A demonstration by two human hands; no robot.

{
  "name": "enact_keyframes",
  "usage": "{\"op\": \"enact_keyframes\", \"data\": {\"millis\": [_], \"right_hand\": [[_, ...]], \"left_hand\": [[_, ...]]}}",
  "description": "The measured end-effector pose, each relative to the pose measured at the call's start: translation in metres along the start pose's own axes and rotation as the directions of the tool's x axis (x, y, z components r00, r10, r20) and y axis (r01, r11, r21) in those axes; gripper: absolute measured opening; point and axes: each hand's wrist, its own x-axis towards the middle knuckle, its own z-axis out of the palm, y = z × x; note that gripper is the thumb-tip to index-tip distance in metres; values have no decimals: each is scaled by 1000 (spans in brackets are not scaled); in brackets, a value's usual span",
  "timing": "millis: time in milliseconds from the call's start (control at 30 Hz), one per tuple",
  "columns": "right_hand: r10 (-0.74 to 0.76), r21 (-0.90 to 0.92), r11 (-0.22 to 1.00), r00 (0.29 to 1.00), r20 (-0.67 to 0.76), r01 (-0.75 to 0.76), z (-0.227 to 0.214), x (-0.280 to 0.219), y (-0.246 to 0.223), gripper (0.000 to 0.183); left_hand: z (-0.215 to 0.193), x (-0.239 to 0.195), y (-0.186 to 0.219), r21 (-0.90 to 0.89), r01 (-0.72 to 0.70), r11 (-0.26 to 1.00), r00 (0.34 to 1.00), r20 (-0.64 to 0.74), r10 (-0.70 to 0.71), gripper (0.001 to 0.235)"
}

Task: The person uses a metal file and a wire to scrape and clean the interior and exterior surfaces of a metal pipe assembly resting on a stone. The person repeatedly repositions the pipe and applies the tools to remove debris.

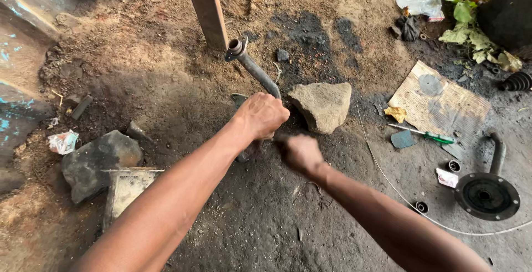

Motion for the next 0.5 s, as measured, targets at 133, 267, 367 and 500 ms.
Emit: {"op": "enact_keyframes", "data": {"millis": [133, 267, 367, 500], "right_hand": [[-144, -161, 976, 990, 8, 143, 7, -10, -16, 29], [120, -70, 991, 990, 77, -114, -18, -2, -3, 29], [-35, -151, 987, 985, 171, 61, -3, -10, -19, 28], [125, -56, 990, 986, -110, -132, -8, -3, 11, 25]], "left_hand": [[0, -2, -2, 37, -17, 999, 999, 52, 15, 10], [0, -6, -4, 13, 24, 1000, 998, 51, -25, 13], [-6, -7, -5, 1, 28, 1000, 997, 68, -28, 8], [-4, -7, -2, 0, 11, 1000, 999, -41, -11, 11]]}}
